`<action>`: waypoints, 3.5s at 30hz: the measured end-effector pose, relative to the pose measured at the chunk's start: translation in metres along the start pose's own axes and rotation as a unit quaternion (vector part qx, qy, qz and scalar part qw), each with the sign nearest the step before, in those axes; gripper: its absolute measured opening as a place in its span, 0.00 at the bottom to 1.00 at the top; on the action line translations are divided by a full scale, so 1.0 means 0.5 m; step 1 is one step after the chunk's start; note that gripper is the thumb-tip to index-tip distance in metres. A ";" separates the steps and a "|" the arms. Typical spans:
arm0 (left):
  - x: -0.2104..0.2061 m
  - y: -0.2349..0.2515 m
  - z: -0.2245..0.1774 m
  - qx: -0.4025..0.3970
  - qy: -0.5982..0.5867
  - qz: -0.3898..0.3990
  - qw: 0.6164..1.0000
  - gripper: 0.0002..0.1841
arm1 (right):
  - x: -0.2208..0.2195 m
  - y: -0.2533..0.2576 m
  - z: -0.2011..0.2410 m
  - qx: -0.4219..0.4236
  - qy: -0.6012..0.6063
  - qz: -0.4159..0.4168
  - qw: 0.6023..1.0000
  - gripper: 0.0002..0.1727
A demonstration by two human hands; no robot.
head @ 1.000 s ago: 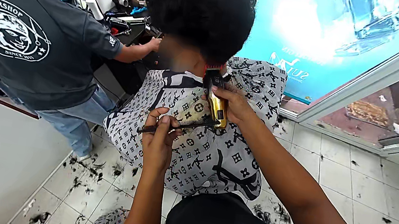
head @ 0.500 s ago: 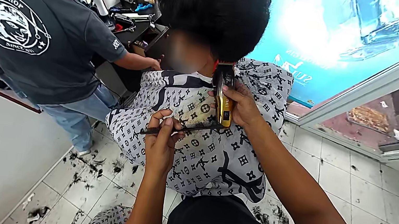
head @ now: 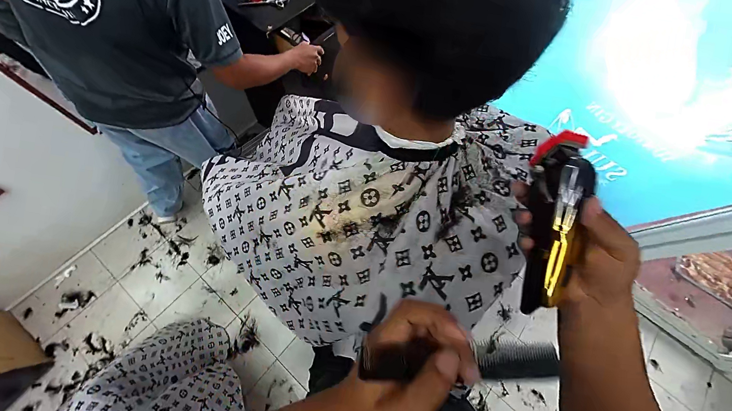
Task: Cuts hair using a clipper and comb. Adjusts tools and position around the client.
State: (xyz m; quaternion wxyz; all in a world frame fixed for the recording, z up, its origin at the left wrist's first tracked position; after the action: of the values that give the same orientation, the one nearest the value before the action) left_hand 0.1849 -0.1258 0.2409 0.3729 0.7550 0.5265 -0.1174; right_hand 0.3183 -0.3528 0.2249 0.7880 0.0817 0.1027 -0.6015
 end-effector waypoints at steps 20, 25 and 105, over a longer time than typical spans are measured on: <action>-0.252 0.426 0.819 0.376 0.204 -0.010 0.904 0.31 | 0.691 0.183 0.036 0.066 -0.298 -0.089 0.948 0.38; -0.156 0.566 0.825 0.345 0.200 -0.081 0.913 0.30 | 0.694 0.360 0.029 0.048 -0.309 -0.002 0.950 0.38; 1.070 1.288 0.729 0.037 0.136 -0.683 0.716 0.22 | 0.616 1.553 -0.140 -0.318 -0.162 0.187 0.915 0.24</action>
State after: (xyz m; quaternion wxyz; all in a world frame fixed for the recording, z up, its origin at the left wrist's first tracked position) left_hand 1.0556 -0.1056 -0.0341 0.0876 0.2109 0.9394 -0.2558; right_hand 1.1416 -0.4178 0.0812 0.8764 -0.2544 0.1421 -0.3834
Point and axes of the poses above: each hand's wrist, its own y-axis towards the middle knuckle, its own x-axis out of the back of the hand, z = x × y, the point moved 4 cm from there along y, towards the middle knuckle, and after that the axes turned 13 degrees about -y, right-handed, at the moved point
